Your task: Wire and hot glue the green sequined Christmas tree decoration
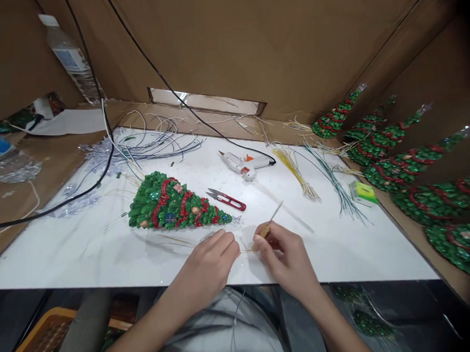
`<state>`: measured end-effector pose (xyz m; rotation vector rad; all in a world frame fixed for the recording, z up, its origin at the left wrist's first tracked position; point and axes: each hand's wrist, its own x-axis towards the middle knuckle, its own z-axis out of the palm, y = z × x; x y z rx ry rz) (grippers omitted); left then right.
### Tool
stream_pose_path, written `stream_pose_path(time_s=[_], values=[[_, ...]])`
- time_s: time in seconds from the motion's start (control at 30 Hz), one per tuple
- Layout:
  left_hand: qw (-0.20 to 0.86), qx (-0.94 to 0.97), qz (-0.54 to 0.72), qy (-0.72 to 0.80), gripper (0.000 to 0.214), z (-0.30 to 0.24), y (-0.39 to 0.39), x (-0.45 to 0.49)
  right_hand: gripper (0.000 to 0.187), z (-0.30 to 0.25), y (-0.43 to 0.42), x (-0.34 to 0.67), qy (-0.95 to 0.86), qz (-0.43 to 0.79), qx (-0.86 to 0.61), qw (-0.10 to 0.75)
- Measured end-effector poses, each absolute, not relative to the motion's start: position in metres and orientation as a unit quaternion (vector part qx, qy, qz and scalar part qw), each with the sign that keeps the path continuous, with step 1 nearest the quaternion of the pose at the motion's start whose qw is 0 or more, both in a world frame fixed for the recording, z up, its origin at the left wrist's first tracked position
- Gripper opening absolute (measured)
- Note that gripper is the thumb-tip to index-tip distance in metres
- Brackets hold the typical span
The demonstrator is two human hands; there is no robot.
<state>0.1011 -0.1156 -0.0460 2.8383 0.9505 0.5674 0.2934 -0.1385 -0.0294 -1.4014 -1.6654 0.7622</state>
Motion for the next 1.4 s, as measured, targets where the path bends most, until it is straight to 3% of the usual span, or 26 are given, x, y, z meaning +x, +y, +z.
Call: stream_pose_path(time_s=[0.2, 0.3, 0.63, 1.17, 1.3, 1.4], values=[[0.090, 0.915, 0.218, 0.326, 0.019, -0.041, -0.114, 0.102, 0.018, -0.022, -0.147, 0.308, -0.644, 0.314, -0.567, 0.407], [0.140, 0.899, 0.250, 0.331, 0.020, -0.038, -0.114, 0.101, 0.013, -0.022, -0.152, 0.319, -0.660, 0.313, -0.581, 0.360], [0.294, 0.836, 0.319, 0.336, 0.017, -0.038, -0.112, 0.097, 0.020, -0.024, -0.151, 0.324, -0.699, 0.321, -0.564, 0.301], [0.245, 0.838, 0.354, 0.335, 0.008, -0.041, -0.113, 0.097, 0.029, -0.022, -0.142, 0.332, -0.667, 0.355, -0.568, 0.325], [0.241, 0.831, 0.373, 0.335, 0.008, -0.042, -0.112, 0.097, 0.029, -0.022, -0.130, 0.364, -0.675, 0.265, -0.621, 0.298], [0.241, 0.828, 0.384, 0.329, 0.008, -0.043, -0.112, 0.097, 0.025, -0.021, -0.118, 0.393, -0.655, 0.100, -0.722, 0.200]])
